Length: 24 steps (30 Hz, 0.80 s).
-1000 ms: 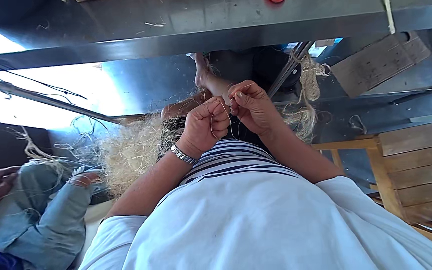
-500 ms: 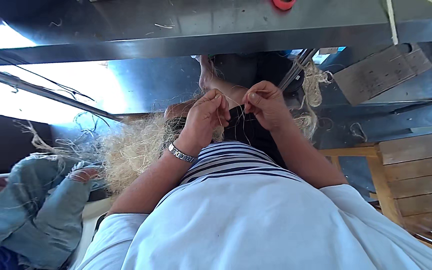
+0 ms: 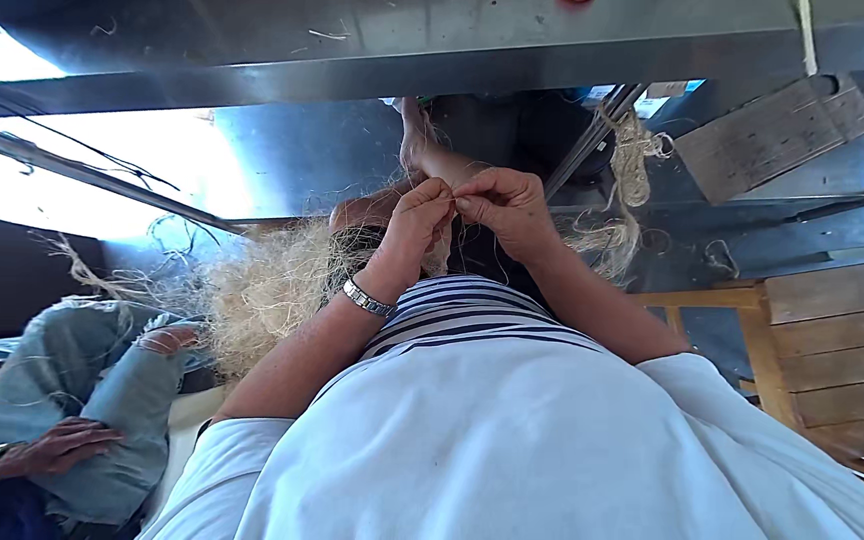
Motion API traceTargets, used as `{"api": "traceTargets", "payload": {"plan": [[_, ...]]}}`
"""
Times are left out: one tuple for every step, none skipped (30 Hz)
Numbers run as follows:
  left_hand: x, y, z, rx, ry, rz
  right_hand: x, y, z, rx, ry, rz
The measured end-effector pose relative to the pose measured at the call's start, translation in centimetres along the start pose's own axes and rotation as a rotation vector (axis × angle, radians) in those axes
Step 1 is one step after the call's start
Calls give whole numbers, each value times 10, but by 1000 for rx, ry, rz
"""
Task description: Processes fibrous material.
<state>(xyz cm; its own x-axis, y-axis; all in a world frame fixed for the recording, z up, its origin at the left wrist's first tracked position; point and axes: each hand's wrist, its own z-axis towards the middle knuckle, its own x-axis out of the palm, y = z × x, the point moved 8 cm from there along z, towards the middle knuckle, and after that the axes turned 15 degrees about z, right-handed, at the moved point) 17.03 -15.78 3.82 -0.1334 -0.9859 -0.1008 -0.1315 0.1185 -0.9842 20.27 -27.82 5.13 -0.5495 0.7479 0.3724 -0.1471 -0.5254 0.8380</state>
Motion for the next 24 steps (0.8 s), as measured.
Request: {"api": "traceTargets", "payload": {"plan": [[0,0,0,-3,8,11,-1,1,0,-12,9,3],[1,1,0,-6,15,10,-1,2,1,-16,20,2],[2,1,1,-3,22,-5,-1,3,1,-15,29,-5],[3,2,1,2,32,-26,-1,3,2,-14,33,-8],[3,2,1,0,47,-54,-3,3,1,-15,31,-12],[4,3,1,-15,63,-86,-5,2,0,-16,24,-22],[5,4,0,-35,80,-122,-7,2,-1,-19,17,-36],[5,5,-1,-53,99,-158,-9,1,-2,-28,16,-54],[6,5,-2,-65,119,-193,-11,0,-3,-43,23,-77],[7,6,-2,-69,140,-224,-13,0,-3,-57,30,-102],[7,6,-2,-66,156,-251,-15,0,-5,-63,36,-121],[8,7,-1,-62,163,-269,-15,-1,-5,-58,36,-125],[8,8,-1,-54,163,-282,-15,-2,-6,-39,31,-115],[8,8,-1,-47,149,-291,-16,-5,-6,-9,13,-85],[6,8,0,-34,126,-296,-17,-7,-7,30,-20,-45],[4,9,2,-23,92,-292,-21,-10,-7,65,-62,-14],[-1,9,3,-16,41,-265,-26,-9,-7,84,-107,-10],[-7,10,5,-15,-23,-218,-33,-5,-8,87,-143,-37],[-15,11,6,-13,-92,-158,-41,5,-9,68,-169,-77],[-23,10,6,-3,-151,-98,-48,17,-10,36,-184,-115],[-29,8,6,17,-195,-43,-54,32,-10,5,-191,-127],[-34,6,6,44,-230,2,-56,45,-12,-13,-187,-95],[-37,4,6,76,-254,47,-53,54,-14,0,-165,-14],[-37,0,6,112,-270,102,-43,57,-16,56,-115,85]]}}
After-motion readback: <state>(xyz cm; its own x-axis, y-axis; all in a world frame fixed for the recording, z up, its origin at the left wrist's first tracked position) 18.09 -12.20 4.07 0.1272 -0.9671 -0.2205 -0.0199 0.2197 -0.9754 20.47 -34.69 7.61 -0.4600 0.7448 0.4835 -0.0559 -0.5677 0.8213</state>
